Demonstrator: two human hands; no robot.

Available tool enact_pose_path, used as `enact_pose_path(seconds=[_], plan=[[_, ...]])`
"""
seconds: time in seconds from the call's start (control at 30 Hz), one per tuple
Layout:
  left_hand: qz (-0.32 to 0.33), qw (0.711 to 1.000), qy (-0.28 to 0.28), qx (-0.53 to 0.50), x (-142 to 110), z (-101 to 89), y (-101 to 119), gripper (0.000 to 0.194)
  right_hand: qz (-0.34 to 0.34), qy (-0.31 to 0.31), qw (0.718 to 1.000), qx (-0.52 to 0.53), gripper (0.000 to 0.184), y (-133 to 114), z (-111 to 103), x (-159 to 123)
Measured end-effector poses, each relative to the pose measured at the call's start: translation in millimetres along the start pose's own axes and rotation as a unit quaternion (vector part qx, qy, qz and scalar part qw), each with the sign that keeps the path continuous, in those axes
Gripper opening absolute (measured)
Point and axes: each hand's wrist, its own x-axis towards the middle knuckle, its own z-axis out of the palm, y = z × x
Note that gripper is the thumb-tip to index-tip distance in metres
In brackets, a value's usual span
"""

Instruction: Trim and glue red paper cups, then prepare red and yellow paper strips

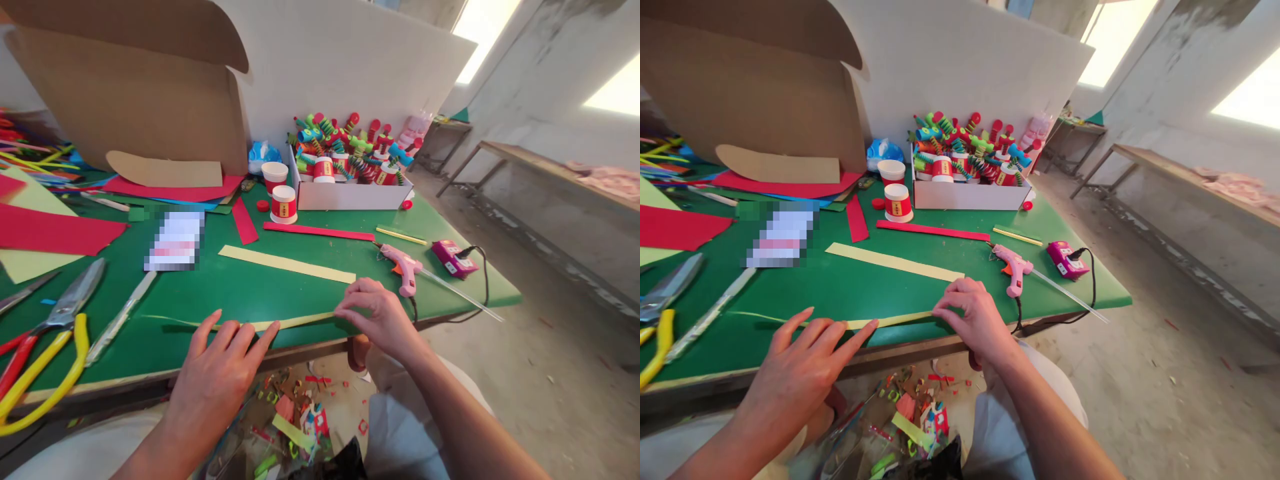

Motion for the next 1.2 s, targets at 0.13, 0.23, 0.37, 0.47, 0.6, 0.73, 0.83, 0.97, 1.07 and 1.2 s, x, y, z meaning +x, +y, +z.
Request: enact_pose_path(seconds=[0.13,0.23,0.37,0.47,0.6,0.73,0.83,0.97,1.07,1.2], plan=[[-0.008,1.0,0.004,0.002,-1.6,0.8,2.5,0.055,0.031,-0.018,0.999,0.003,0.017,4.8,10.1,-14.0],[-0.028,1.0,0.012,-0.008,-2.5,3.3,4.9,0.056,0.049,-0.026,0.998,0.001,0.017,5.8,14.9,-16.9],[-0.029,0.999,0.008,-0.018,-4.5,3.6,6.4,0.056,0.064,-0.032,0.997,-0.03,0.019,4.7,15.9,-13.9],[-0.034,0.999,0.005,-0.029,-5.0,1.7,5.8,0.056,0.081,-0.036,0.995,-0.055,0.02,3.5,16.2,-12.7],[-0.019,0.999,0.009,-0.035,-1.8,-1.2,2.3,0.057,0.097,-0.045,0.991,-0.086,0.02,0.3,17.6,-11.8],[-0.006,0.999,0.001,-0.034,1.8,-3.6,-0.2,0.058,0.101,-0.05,0.988,-0.107,0.021,-4.2,17.6,-10.8],[-0.03,0.999,0.0,-0.045,2.9,-4.0,0.5,0.06,0.106,-0.053,0.987,-0.112,0.021,-6.9,16.7,-10.8],[-0.028,0.997,0.004,-0.077,3.2,-2.4,0.7,0.063,0.116,-0.052,0.986,-0.106,0.022,-7.9,16.2,-11.5],[-0.024,0.995,0.005,-0.092,2.9,0.0,-0.3,0.064,0.12,-0.047,0.986,-0.103,0.023,-7.5,16.7,-12.0],[-0.017,0.995,0.004,-0.097,1.9,2.5,-1.1,0.061,0.119,-0.043,0.986,-0.106,0.022,-8.1,19.0,-12.3]])
